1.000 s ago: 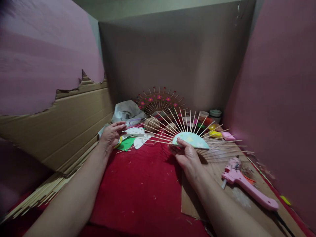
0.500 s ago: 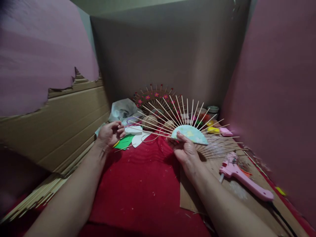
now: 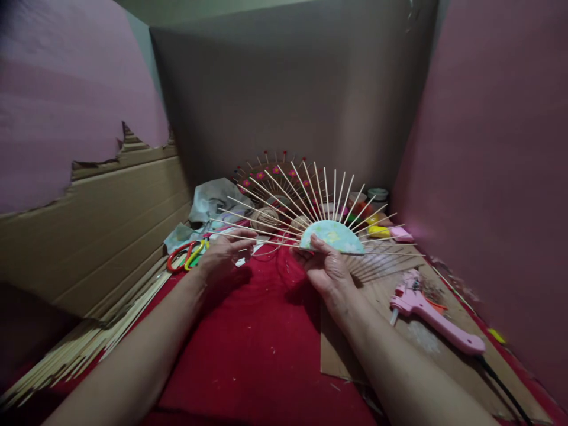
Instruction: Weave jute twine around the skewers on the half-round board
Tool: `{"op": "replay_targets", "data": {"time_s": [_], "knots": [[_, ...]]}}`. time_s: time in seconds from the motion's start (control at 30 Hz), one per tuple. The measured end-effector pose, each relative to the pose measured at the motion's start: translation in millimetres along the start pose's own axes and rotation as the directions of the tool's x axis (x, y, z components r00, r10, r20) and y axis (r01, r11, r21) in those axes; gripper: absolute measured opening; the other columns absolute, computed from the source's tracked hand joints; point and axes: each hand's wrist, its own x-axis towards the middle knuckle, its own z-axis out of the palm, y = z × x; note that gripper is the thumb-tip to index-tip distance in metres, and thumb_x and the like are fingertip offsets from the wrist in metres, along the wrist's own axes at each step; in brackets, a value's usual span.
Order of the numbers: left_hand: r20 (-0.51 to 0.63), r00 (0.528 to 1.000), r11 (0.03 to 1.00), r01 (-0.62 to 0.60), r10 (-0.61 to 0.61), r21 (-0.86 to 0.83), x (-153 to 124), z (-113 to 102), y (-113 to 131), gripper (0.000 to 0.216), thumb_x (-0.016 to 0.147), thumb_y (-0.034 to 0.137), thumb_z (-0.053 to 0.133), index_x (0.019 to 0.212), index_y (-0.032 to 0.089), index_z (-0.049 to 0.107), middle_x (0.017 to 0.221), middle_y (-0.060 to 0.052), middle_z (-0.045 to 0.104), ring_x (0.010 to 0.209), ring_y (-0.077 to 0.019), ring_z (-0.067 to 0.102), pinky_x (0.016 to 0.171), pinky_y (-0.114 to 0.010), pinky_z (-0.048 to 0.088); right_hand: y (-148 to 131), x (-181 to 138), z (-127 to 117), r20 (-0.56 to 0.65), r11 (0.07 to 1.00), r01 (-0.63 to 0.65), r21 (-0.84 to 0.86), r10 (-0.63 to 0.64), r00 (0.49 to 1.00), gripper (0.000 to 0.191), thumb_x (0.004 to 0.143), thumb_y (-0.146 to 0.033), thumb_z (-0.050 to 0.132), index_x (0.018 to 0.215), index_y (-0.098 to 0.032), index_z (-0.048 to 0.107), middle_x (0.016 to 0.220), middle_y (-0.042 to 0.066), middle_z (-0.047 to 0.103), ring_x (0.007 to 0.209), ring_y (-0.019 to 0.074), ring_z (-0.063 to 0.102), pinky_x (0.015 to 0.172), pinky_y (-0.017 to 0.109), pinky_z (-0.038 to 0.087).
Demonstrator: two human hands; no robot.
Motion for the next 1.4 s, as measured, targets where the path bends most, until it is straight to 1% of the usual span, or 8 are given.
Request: {"op": "replay_targets", "data": {"time_s": [0.13,0.2,0.27,0.4,0.67,0.77,1.03,1.4], "knots": [[0.147,0.989,0.998,0.017,-0.027,0.068,-11,28,-10,0.048,0.062,0.015,0.069,0.109,0.022,0.058,0.082,-0.004,0.063,0.053,-0.0098,0.053,0.049,-0.023,0.042,4,-1,-4,0.079,0.998,-0.025,-0.062,0.03,0.996,0.011,0.069,-0.005,0.059,0.072,-0.015,0.055,0.065,0.001,0.06,0.066,0.0153,0.058,0.067,0.034,0.053],[0.236,0.97,0.991,0.019,-0.05,0.133,-15,36,-13,0.046,0.065,0.019,0.066,0.111,0.023,0.058,0.079,-0.004,0.063,0.051,-0.0104,0.053,0.05,-0.025,0.042,6,-3,-4,0.107,0.996,-0.039,-0.086,0.048,0.993,0.01,0.07,-0.005,0.058,0.073,-0.015,0.056,0.068,0.002,0.062,0.064,0.015,0.058,0.066,0.034,0.053],[0.278,0.956,0.973,0.026,-0.091,0.227,-17,39,-12,0.033,0.067,0.023,0.064,0.1,0.021,0.064,0.073,-0.003,0.063,0.049,-0.0107,0.051,0.049,-0.025,0.04,7,-5,-3,0.124,0.993,-0.054,-0.104,0.067,0.99,0.01,0.07,-0.006,0.059,0.074,-0.015,0.057,0.068,0.002,0.063,0.063,0.015,0.058,0.065,0.035,0.054],[0.216,0.968,0.938,0.047,-0.128,0.342,-16,27,3,0.011,0.065,0.026,0.068,0.067,0.015,0.067,0.054,-0.001,0.055,0.044,-0.0079,0.042,0.041,-0.021,0.029,4,-5,-2,0.108,0.995,-0.037,-0.098,0.047,0.993,0.011,0.07,-0.006,0.059,0.075,-0.016,0.057,0.066,0.0,0.062,0.061,0.0144,0.057,0.063,0.035,0.053],[0.098,0.992,0.964,0.05,-0.079,0.263,-11,-38,39,0.012,0.062,0.023,0.071,0.065,0.013,0.066,0.047,0.0,0.046,0.038,-0.0052,0.035,0.035,-0.019,0.021,0,0,-4,0.043,1.0,-0.003,0.001,0.003,0.999,0.024,0.065,0.001,0.06,0.08,-0.018,0.056,0.068,-0.003,0.06,0.065,0.0139,0.057,0.065,0.034,0.051],[0.062,0.997,0.978,0.036,-0.05,0.207,-15,-53,46,0.013,0.06,0.024,0.072,0.064,0.013,0.066,0.048,-0.001,0.047,0.038,-0.0055,0.036,0.033,-0.018,0.021,0,0,-3,0.0,1.0,0.012,0.014,-0.012,1.0,0.03,0.063,0.003,0.059,0.082,-0.019,0.056,0.067,-0.003,0.06,0.064,0.0134,0.057,0.062,0.031,0.051],[-0.038,0.998,0.994,-0.049,0.053,0.101,-22,-56,53,0.015,0.053,0.02,0.074,0.062,0.012,0.065,0.058,-0.003,0.054,0.043,-0.0055,0.043,0.036,-0.016,0.028,3,-1,-4,-0.009,1.0,-0.02,-0.016,0.02,1.0,0.024,0.064,0.0,0.06,0.08,-0.017,0.056,0.07,-0.001,0.061,0.063,0.0135,0.057,0.061,0.031,0.053],[-0.105,0.99,0.995,-0.088,0.092,0.04,-13,-58,48,0.013,0.059,0.02,0.07,0.062,0.013,0.06,0.048,0.002,0.046,0.04,-0.0035,0.036,0.037,-0.015,0.025,1,-1,-1,-0.067,0.998,-0.015,-0.056,0.012,0.998,0.023,0.065,0.002,0.057,0.079,-0.016,0.055,0.067,0.0,0.061,0.058,0.0147,0.057,0.058,0.034,0.054]]}}
